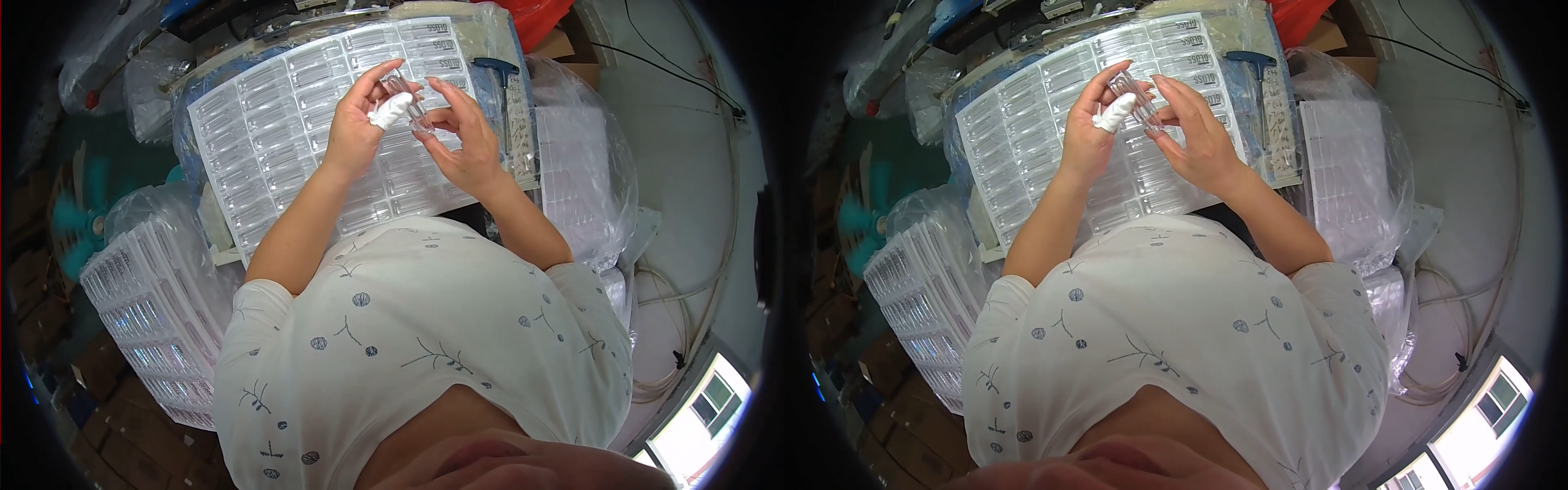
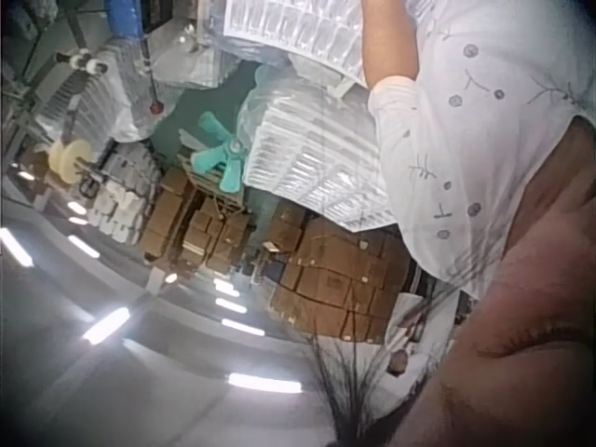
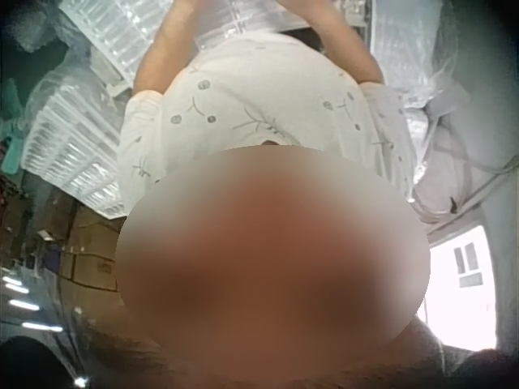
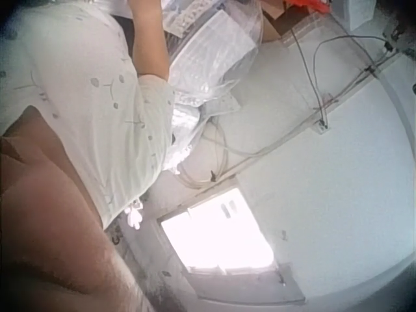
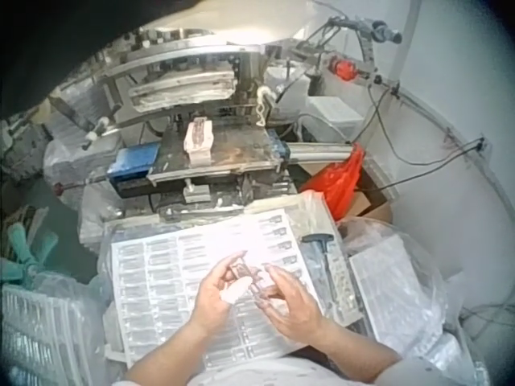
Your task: The recorder is assembling small transparent plastic parts and placing them into a white tray.
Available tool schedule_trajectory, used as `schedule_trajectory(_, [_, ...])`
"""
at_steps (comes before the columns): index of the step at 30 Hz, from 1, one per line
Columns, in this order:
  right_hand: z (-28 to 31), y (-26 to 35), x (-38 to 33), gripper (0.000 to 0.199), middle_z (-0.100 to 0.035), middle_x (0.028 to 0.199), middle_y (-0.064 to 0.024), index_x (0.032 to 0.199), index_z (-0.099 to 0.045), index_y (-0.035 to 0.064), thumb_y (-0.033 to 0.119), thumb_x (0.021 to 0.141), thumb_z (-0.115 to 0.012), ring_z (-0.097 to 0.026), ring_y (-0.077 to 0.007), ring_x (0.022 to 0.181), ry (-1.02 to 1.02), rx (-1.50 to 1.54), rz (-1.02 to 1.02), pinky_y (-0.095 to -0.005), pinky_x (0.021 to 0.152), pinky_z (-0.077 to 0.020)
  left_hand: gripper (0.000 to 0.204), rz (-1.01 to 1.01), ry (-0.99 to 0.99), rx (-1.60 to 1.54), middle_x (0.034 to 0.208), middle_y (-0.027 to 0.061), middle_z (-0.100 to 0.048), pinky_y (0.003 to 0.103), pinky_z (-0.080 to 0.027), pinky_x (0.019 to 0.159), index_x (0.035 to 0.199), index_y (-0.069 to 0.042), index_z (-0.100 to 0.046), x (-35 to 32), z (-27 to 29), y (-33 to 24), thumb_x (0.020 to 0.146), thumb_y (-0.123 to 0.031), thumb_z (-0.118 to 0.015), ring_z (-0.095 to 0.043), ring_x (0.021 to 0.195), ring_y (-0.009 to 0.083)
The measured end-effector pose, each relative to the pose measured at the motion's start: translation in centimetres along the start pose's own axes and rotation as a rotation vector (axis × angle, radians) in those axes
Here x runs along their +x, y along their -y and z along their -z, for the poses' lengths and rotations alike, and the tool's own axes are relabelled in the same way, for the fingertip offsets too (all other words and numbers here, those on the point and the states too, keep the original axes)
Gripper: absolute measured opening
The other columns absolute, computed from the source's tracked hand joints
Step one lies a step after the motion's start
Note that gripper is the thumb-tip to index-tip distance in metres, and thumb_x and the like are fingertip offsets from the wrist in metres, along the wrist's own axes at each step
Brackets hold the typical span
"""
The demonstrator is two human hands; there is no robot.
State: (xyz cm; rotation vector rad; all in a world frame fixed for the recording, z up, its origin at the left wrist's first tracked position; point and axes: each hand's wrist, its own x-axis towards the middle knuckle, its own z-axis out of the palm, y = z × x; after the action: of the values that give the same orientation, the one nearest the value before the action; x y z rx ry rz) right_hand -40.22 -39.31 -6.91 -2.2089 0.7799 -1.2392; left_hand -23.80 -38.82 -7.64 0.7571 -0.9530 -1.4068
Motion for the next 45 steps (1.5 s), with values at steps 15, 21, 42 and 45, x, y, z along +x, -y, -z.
schedule_trajectory(15, [1.7, -1.9, 5.0, 0.026, -0.067, 0.094, -0.0122, 0.099, -0.065, 0.0006, 0.008, 0.075, -0.073, -0.065, -0.0159, 0.073, -0.147, -0.109, -0.078, -0.0244, 0.065, -0.0524, 0.012, -0.501, -0.527, 0.959, 0.065, 0.0054, -0.063, 0.028, -0.049, 0.060, 0.090, -0.003, -0.062, 11.0, 5.3, -6.3, 0.083, -0.013, -0.058, -0.062, 0.061, 0.0136])
schedule_trajectory(21, [-0.3, -3.9, 13.9, 0.025, -0.067, 0.092, -0.0107, 0.099, -0.065, 0.0019, 0.008, 0.076, -0.073, -0.064, -0.0149, 0.069, -0.307, -0.112, 0.026, -0.0247, 0.062, -0.0524, 0.040, -0.479, -0.693, 1.489, 0.077, 0.0215, -0.064, 0.047, -0.048, 0.068, 0.097, -0.002, -0.055, 19.5, 4.1, -11.0, 0.084, -0.039, -0.059, -0.062, 0.074, 0.0402])
schedule_trajectory(42, [-0.5, -5.0, 17.0, 0.057, -0.047, 0.123, -0.0250, 0.123, -0.045, -0.0037, 0.022, 0.077, -0.067, -0.045, -0.0388, 0.113, -0.217, -0.569, 0.185, -0.0433, 0.097, -0.0369, 0.037, -0.160, -0.056, 1.067, 0.085, 0.0118, -0.066, 0.038, -0.048, 0.071, 0.102, -0.006, -0.061, -2.8, 0.9, 1.1, 0.067, 0.005, -0.060, -0.063, 0.080, 0.0290])
schedule_trajectory(45, [3.4, -6.5, 12.2, 0.053, -0.047, 0.124, -0.0226, 0.122, -0.046, -0.0024, 0.019, 0.078, -0.066, -0.045, -0.0372, 0.114, -0.150, -0.598, 0.107, -0.0420, 0.096, -0.0375, 0.031, -0.381, 0.313, 1.081, 0.079, 0.0099, -0.064, 0.038, -0.044, 0.075, 0.091, -0.005, -0.063, -3.6, -1.3, 5.1, 0.062, 0.004, -0.060, -0.060, 0.080, 0.0281])
